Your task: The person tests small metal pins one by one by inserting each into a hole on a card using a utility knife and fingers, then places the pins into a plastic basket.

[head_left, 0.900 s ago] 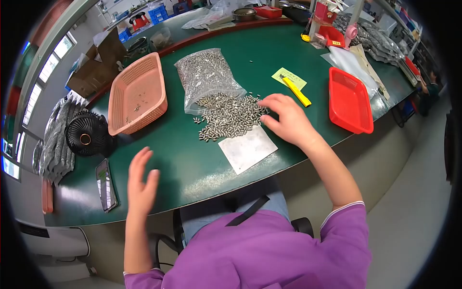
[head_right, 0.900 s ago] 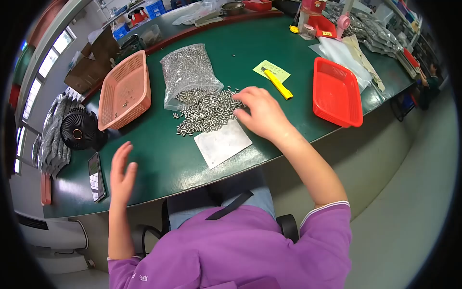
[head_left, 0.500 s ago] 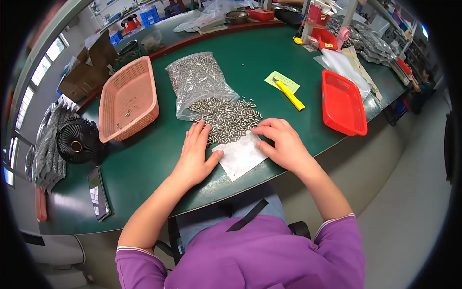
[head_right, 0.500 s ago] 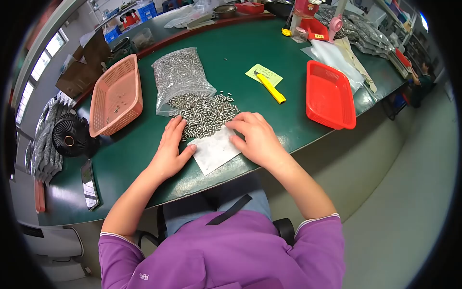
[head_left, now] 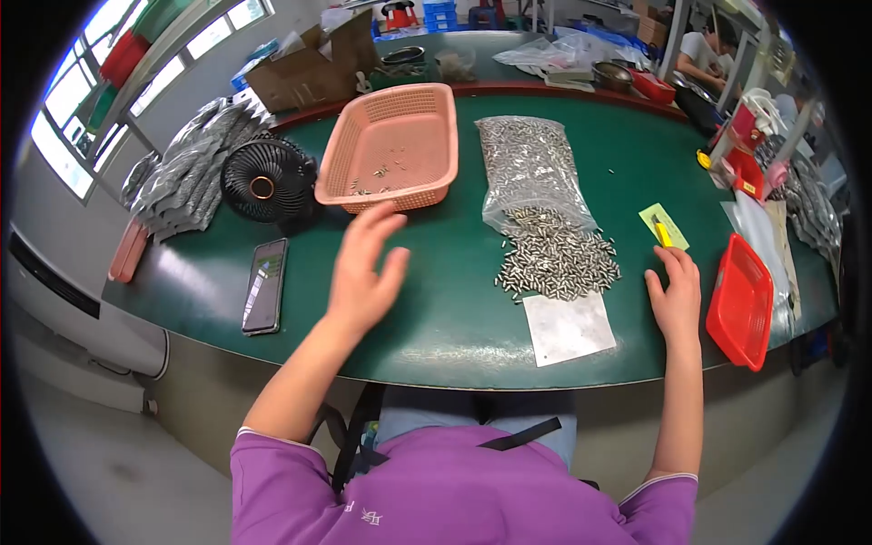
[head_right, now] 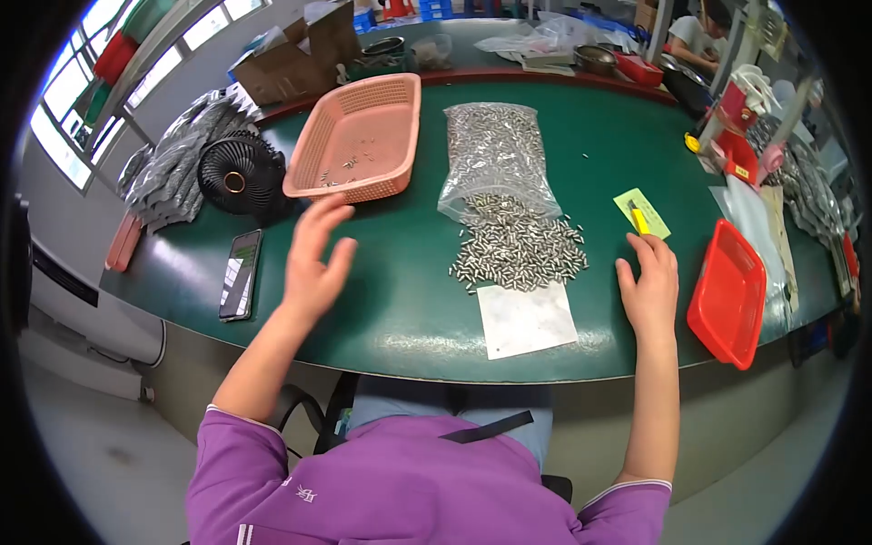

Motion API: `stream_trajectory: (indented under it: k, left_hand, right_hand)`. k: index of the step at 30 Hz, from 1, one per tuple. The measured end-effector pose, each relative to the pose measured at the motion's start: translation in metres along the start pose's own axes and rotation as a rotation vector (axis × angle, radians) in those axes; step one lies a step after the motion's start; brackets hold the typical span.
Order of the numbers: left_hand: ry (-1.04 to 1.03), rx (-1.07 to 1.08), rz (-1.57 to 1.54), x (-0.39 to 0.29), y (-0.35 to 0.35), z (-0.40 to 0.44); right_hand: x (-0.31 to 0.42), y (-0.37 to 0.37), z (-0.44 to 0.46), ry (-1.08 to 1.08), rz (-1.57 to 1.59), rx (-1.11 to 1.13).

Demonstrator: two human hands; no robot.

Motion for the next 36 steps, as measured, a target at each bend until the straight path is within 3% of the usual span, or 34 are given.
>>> stream_trajectory:
  k: [2, 4, 7, 10, 14, 26, 28, 29, 31, 32, 33, 35, 36]
  left_hand:
    - [-0.006, -0.415, 0.129, 0.04, 0.058, 0.004]
    - [0.182, -0.665, 0.152, 0.092, 0.111, 0.006]
    - [0.567, -0.648, -0.152, 0.164, 0.155, 0.013]
    - [0.805, -0.415, -0.545, 0.188, 0.162, 0.024]
    - [0.66, -0.184, -0.7, 0.209, 0.153, 0.043]
    - [0.603, -0.567, -0.221, 0.265, 0.115, 0.084]
    - [0.609, -0.665, 0.016, 0.267, 0.109, 0.095]
    - [0.636, -0.601, 0.06, 0.269, 0.109, 0.098]
    - [0.547, -0.685, 0.313, 0.271, 0.101, 0.099]
    - [0.577, -0.717, 0.274, 0.274, 0.1, 0.097]
    - [0.568, -0.758, 0.288, 0.245, 0.096, 0.094]
    - [0.247, -0.575, 0.322, 0.176, 0.089, 0.081]
    - [0.198, -0.457, 0.293, 0.121, 0.079, 0.07]
  right_hand:
    - [-0.002, 0.001, -0.001, -0.002, -0.012, -0.043]
    - [0.001, 0.004, 0.001, 0.013, -0.012, -0.065]
    - [0.0, 0.003, 0.0, 0.034, -0.027, -0.075]
    - [-0.002, 0.001, -0.001, 0.029, -0.043, -0.086]
    - [-0.002, 0.001, -0.002, 0.004, 0.016, -0.056]
    - [0.001, -0.002, 0.001, -0.004, -0.001, -0.061]
    - [0.002, -0.002, 0.002, -0.009, -0.004, -0.08]
    - [0.003, -0.002, 0.003, -0.009, -0.012, -0.086]
    - [0.005, 0.0, 0.004, -0.012, -0.018, -0.088]
    - [0.007, 0.002, 0.004, -0.006, -0.018, -0.098]
    - [0.007, 0.003, 0.003, 0.0, -0.017, -0.109]
    - [0.008, 0.007, 0.001, 0.003, -0.024, -0.129]
    - [0.012, 0.014, 0.0, 0.025, 0.001, -0.165]
Point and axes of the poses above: each hand's wrist, its own z-axis towards the middle knuckle, its own y-axis out of the back of the hand, x = y × z, the point moved 2 cm from there along z, towards the middle knuckle, and after that the axes turned 8 degrees about y, right-handed, at the moved point
